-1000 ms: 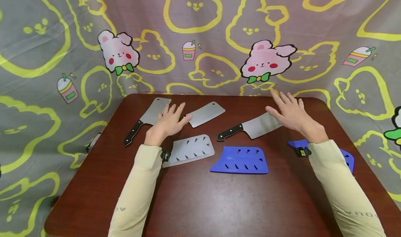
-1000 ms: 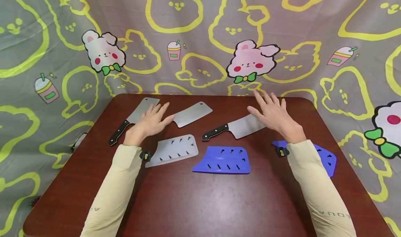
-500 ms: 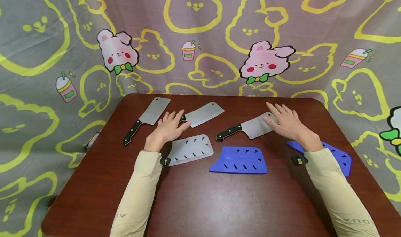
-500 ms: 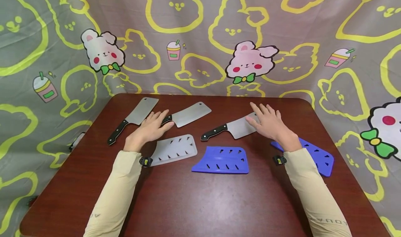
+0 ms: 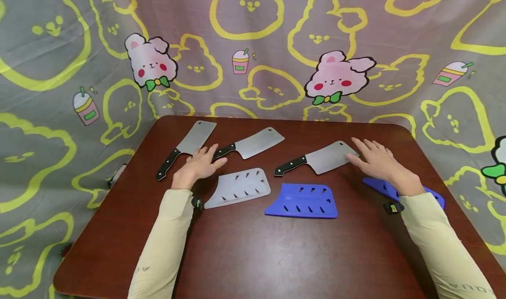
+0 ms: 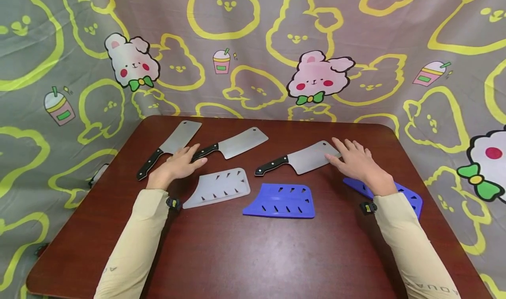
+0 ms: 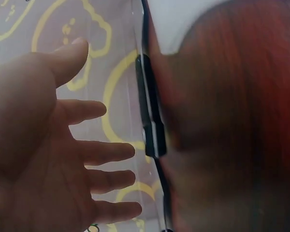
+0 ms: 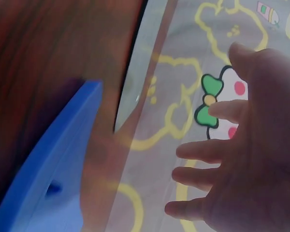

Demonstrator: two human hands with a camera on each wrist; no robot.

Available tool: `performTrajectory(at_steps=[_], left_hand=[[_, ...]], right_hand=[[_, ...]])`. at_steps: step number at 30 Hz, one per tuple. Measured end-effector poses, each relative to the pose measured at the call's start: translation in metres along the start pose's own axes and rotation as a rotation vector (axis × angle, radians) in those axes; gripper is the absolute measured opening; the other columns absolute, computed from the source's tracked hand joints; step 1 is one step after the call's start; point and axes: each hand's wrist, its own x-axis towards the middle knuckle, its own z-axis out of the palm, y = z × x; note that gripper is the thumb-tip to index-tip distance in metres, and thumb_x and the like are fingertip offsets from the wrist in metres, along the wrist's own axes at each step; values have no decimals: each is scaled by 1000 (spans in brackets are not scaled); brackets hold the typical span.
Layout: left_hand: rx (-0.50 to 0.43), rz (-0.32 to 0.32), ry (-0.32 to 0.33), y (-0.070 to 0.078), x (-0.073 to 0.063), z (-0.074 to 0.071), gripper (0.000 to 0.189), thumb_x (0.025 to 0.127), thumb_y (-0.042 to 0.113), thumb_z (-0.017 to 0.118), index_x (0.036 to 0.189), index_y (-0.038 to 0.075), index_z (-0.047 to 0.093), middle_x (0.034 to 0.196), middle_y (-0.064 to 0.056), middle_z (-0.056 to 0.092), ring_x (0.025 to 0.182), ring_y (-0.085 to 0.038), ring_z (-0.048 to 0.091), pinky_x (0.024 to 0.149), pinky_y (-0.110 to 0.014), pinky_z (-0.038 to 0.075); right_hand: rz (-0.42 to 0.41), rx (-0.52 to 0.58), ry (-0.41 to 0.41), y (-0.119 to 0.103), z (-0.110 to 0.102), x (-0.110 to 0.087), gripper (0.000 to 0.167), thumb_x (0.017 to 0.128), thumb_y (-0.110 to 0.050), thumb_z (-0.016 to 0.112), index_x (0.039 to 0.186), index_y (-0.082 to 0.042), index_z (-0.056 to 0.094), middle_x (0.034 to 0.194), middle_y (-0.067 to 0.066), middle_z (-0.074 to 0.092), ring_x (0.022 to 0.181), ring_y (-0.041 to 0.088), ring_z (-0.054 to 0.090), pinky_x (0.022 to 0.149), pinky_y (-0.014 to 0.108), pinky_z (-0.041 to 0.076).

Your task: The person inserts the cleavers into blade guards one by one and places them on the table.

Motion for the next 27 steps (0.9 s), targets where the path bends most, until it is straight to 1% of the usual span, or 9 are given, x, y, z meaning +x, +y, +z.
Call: performTrajectory(at_steps=[6,10,15,20,22,27], left_hand=[[26,-31,-41,-11,-1,-1,76,101,52,41,158,11,12,159,-28,18,148,-50,12,113,-71,15],[36,-22,-37,-10,-1,-2,75,101,48,44,158,11,14,159,-29,20,147,-50,14,113,-70,15],[41,23,-3,6,0,1,72,101,48,45,157,11,19,157,-28,24,146,-49,20,112,-69,20],[37,57,3,24,1,7,69,101,47,45,156,12,23,155,-27,29,143,-49,24,111,-68,22],[28,70,13,31,1,8,68,101,47,46,156,12,25,154,-26,31,142,-48,26,111,-67,24],[10,98,28,50,3,11,66,101,47,46,156,14,27,152,-24,35,140,-44,31,109,-63,29]], right_hand=[[37,-14,-60,18,2,-18,82,100,-58,39,157,-6,13,151,42,19,136,64,17,102,78,16],[61,-13,-91,30,3,-29,83,100,-59,39,156,-5,11,150,43,19,133,65,18,100,78,19],[96,-32,-115,47,4,-45,88,97,-62,43,156,-4,11,148,45,20,130,68,19,98,79,22],[95,-44,-137,64,5,-60,91,96,-60,48,154,2,14,144,46,24,126,69,23,97,79,25],[87,-36,-135,68,6,-65,91,95,-58,52,152,4,17,143,46,27,125,69,25,97,78,25],[86,-41,-149,72,3,-76,98,89,-61,60,150,5,21,141,45,31,123,66,32,97,76,28]])
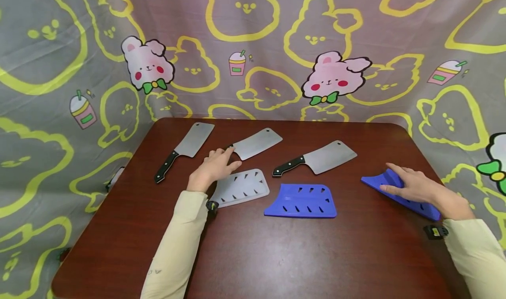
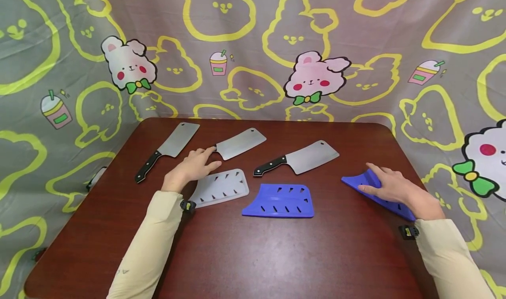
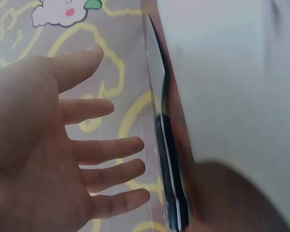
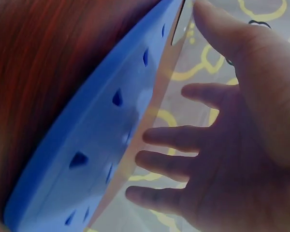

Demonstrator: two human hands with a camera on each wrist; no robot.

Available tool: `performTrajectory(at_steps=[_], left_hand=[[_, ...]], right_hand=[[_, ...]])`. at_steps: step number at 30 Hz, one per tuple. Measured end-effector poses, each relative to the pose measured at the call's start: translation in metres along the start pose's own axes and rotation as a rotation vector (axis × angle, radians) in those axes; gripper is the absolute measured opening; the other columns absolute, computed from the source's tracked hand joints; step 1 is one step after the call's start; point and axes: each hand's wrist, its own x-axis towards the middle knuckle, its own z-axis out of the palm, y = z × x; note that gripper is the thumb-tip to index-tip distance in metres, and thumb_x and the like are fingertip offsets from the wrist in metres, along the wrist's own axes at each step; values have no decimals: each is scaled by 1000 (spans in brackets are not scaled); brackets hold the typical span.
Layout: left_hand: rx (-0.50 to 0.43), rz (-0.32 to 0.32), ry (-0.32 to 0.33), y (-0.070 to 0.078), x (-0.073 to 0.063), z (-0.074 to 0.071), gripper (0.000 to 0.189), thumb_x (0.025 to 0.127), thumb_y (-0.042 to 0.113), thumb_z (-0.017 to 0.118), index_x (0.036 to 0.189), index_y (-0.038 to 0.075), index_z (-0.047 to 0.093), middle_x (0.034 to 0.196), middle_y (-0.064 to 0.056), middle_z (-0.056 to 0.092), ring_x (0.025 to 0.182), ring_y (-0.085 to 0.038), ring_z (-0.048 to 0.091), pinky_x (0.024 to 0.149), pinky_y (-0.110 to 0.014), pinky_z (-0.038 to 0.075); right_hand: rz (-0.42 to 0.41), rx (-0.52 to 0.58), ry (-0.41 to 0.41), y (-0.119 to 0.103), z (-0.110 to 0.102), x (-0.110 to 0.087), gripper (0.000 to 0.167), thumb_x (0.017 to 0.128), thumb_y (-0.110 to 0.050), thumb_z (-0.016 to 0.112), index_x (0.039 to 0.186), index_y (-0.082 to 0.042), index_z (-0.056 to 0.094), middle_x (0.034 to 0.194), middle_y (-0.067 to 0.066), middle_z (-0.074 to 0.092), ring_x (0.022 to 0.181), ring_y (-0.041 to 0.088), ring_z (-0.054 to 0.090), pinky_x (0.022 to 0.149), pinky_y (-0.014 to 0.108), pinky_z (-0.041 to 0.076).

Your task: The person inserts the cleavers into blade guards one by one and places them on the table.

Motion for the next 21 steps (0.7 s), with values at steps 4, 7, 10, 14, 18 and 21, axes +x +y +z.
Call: performTrajectory(at_steps=[4,7,10,14,18,21], left_hand=[[-20,28,-19,14,5,3,65,102,47,46,156,16,27,155,-23,32,144,-44,28,111,-61,31],[-50,65,-20,21,10,7,64,102,46,47,155,16,29,156,-20,34,146,-42,27,114,-58,30],[-74,111,-5,28,13,11,62,102,44,48,154,15,31,151,-17,42,143,-36,36,114,-52,33],[-90,154,4,42,15,15,62,101,43,50,153,14,34,146,-14,50,136,-29,47,109,-46,40],[-127,173,-24,54,17,19,61,101,43,52,153,16,34,143,-13,53,128,-26,54,103,-44,45],[-162,197,-44,63,20,22,60,100,41,54,152,17,35,141,-13,55,122,-25,58,100,-43,47]], right_hand=[[27,-34,-44,6,-4,-6,104,83,-63,66,149,3,19,136,46,34,117,65,37,90,74,36],[55,-44,-90,12,-6,-10,110,79,-64,69,149,2,17,133,48,34,114,66,40,85,71,41],[61,-37,-125,18,-7,-12,111,78,-61,72,147,5,17,131,49,33,113,65,40,85,68,42],[66,-16,-139,26,-6,-16,110,76,-54,78,144,9,19,131,48,32,115,62,38,87,67,41],[102,-7,-143,28,-6,-16,115,71,-58,79,144,8,19,126,49,31,109,61,40,83,67,42],[138,-34,-133,27,-9,-14,121,66,-64,80,143,7,21,117,48,33,99,61,41,77,64,43]])
